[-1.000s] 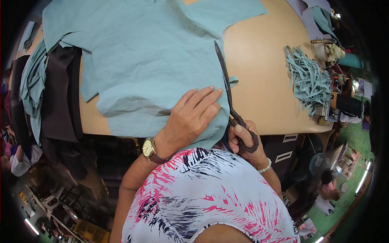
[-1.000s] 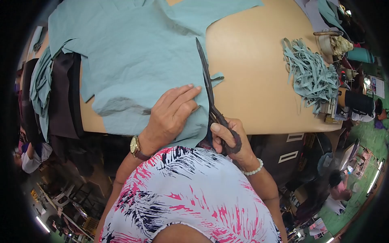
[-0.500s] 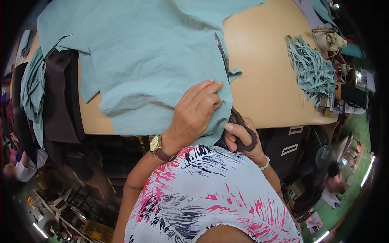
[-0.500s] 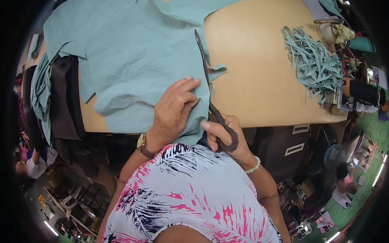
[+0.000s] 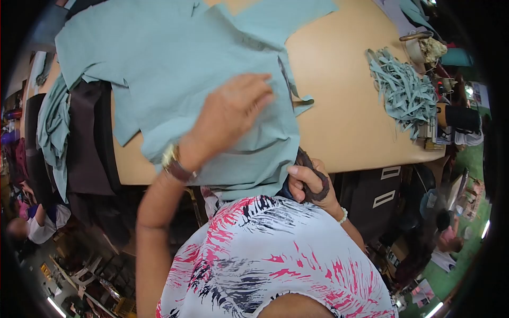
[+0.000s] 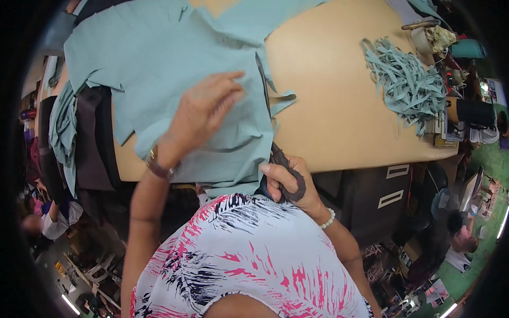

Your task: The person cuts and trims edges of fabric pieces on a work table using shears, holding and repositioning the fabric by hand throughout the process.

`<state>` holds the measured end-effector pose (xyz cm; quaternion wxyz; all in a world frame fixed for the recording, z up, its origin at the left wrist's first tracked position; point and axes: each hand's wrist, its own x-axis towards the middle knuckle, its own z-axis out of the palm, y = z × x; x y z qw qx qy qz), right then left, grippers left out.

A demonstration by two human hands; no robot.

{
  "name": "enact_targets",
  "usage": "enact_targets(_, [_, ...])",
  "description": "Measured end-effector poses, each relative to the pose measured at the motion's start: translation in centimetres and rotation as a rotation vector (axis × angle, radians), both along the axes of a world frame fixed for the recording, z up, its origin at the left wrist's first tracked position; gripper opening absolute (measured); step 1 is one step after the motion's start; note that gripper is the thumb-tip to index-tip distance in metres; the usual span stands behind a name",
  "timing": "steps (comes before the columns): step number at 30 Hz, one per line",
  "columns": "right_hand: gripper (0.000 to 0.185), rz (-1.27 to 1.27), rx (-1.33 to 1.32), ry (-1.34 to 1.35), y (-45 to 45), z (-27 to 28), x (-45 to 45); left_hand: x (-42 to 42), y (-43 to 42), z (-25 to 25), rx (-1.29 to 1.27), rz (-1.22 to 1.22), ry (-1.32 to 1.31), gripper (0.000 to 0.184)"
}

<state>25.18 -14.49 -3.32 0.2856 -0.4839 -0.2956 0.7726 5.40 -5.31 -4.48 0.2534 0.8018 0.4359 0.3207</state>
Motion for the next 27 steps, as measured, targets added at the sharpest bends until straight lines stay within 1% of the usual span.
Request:
enact_targets(2, [0.028, -0.046, -0.047, 0.043, 0.3, 0.5, -0.1, -1.7, 4.0, 0.0, 0.147, -0.031, 0.189, 0.023])
enact_targets(5, [0.029, -0.109, -0.107, 0.104, 0.7, 0.8, 0.1, -3.2, 7.9, 0.0, 0.424, 0.167, 0.458, 0.03])
enact_targets(6, [0.029, -0.134, -0.132, 0.118, 0.9, 0.8, 0.3, -3.7, 8.7, -0.2, 0.351, 0.238, 0.5, 0.038])
enact_targets(9, [0.028, -0.191, -0.174, 0.15, 1.4, 1.0, 1.0, -4.6, 9.2, -2.4, 0.164, 0.367, 0.475, 0.044])
enact_targets(12, [0.026, -0.209, -0.199, 0.149, 1.8, 0.9, 1.6, -4.1, 6.7, -3.9, 0.299, 0.494, 0.468, 0.048])
enact_targets(15, [0.026, -0.119, -0.163, 0.119, 2.7, 0.4, 2.8, -4.1, 4.3, -4.1, 0.276, 0.604, 0.44, 0.049])
enact_targets(18, [0.026, -0.069, -0.146, 0.087, 3.8, 0.3, 3.3, -4.2, 1.6, -4.1, 0.218, 0.691, 0.51, 0.052])
enact_targets(21, [0.026, -0.007, -0.117, 0.067, 4.0, 0.2, 3.8, -3.2, -2.1, -2.0, 0.098, 0.6, 0.363, 0.053])
enact_targets(24, [0.027, 0.054, -0.105, 0.021, 3.9, 0.2, 4.2, -2.8, -4.7, -0.8, 0.108, 0.372, 0.3, 0.057])
enact_targets(27, [0.028, 0.062, -0.099, 0.016, 3.9, 0.4, 4.2, -2.6, -5.5, -0.8, 0.144, 0.202, 0.364, 0.043])
